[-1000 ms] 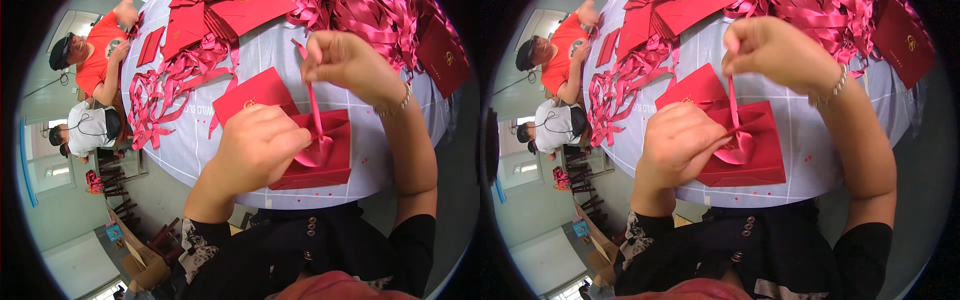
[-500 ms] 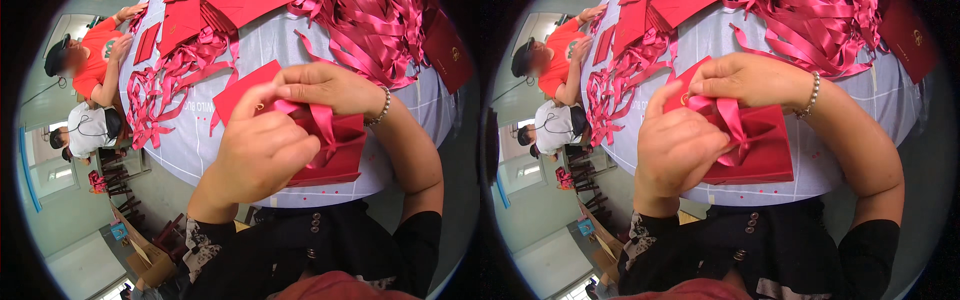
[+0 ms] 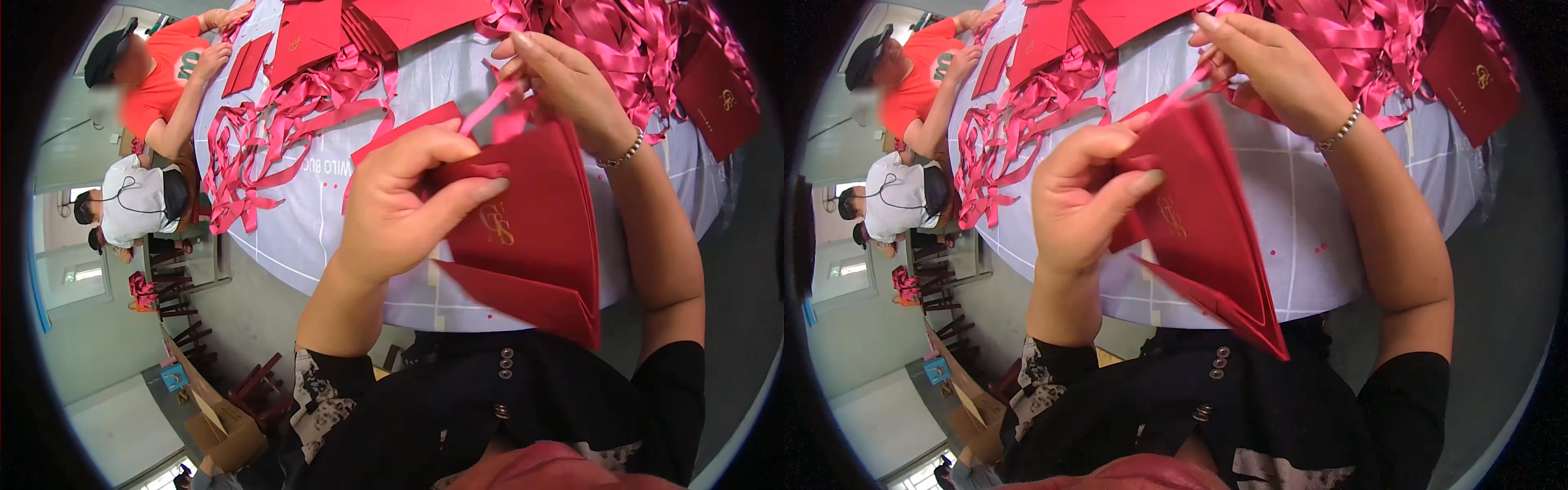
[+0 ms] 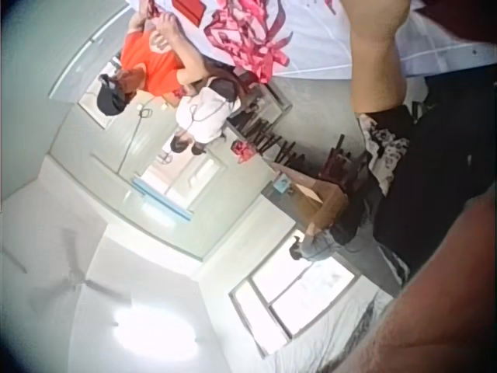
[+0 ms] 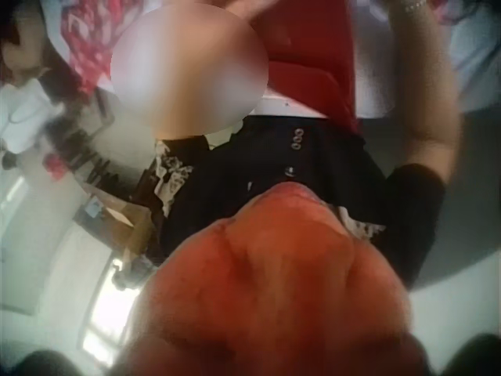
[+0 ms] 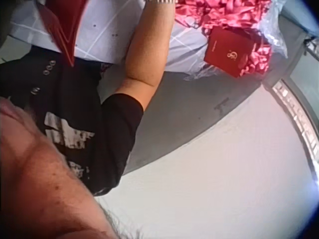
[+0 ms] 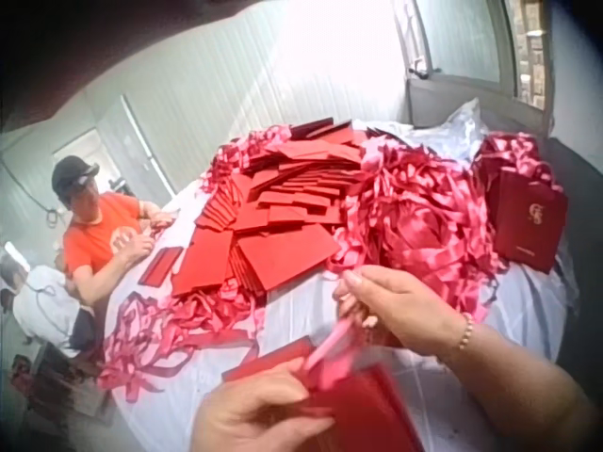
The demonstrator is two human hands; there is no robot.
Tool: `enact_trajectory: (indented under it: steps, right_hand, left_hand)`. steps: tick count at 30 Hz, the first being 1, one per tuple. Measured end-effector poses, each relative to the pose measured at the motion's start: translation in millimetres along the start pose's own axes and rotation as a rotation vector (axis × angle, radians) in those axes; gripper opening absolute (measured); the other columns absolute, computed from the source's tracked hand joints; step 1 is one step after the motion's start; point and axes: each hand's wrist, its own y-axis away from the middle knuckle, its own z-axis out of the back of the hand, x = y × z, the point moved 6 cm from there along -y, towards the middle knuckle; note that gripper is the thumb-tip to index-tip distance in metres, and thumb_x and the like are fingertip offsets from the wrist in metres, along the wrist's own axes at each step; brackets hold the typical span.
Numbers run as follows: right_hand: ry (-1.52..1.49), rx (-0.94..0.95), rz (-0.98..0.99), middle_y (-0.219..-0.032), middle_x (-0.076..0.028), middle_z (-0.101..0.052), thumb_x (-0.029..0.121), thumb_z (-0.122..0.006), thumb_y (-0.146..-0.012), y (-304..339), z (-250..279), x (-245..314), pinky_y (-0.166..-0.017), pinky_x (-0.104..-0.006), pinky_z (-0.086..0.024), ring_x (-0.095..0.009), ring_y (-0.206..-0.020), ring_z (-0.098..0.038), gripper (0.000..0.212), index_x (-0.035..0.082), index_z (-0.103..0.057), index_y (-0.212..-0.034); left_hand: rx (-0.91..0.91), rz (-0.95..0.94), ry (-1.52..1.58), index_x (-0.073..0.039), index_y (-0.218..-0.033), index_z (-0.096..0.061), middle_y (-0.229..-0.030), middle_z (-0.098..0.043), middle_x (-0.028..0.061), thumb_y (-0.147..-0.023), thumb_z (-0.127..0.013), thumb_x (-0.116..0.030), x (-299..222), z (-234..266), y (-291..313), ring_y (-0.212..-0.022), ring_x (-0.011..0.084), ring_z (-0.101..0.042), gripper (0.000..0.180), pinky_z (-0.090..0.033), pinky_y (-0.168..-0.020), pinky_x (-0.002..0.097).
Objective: The person assembles gift bags by threading ribbon handles through slits in paper bags, folding the bag flaps, and stacking the completed bags on the table by hand.
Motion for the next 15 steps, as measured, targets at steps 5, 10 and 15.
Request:
enact_trajectory:
  steps: [5, 10, 15]
  right_hand:
    - [-0.064, 0.270, -0.124, -0.095, -0.001, -0.067, 0.048, -0.051, -0.103, 17.6, -18.1, 3.0, -0.071, -0.0264, -0.052, -0.008, -0.084, -0.063, 0.045, 0.006, -0.065, -0.113]
    - [0.440, 0.005, 0.283, -0.091, -0.006, -0.072, 0.017, -0.066, -0.095, 11.7, -4.9, 17.2, -0.077, -0.0277, -0.054, -0.014, -0.086, -0.068, 0.021, -0.001, -0.067, -0.106]
    - [0.533, -0.173, 0.336, -0.087, -0.010, -0.072, 0.003, -0.071, -0.085, -0.2, 43.0, 12.6, -0.075, -0.0297, -0.056, -0.016, -0.080, -0.069, 0.018, -0.003, -0.067, -0.102]
  left_hand:
    - [-0.039, -0.151, 0.453, 0.000, -0.090, -0.063, -0.095, -0.065, 0.0093, -0.082, -0.063, 0.015, -5.3, 4.6, 0.9, -0.102, 0.0234, -0.061, 0.017, -0.045, -0.095, 0.0372]
    - [-0.273, 0.243, 0.236, 0.001, -0.091, -0.065, -0.102, -0.070, 0.0115, -0.086, -0.055, 0.013, 45.3, 49.0, -8.7, -0.099, 0.0188, -0.063, 0.017, -0.046, -0.095, 0.0310]
    - [-0.451, 0.093, 0.120, 0.001, -0.096, -0.067, -0.097, -0.071, 0.0094, -0.086, -0.061, 0.008, 41.7, 67.0, -14.9, -0.093, 0.0142, -0.064, 0.013, -0.050, -0.084, 0.0282]
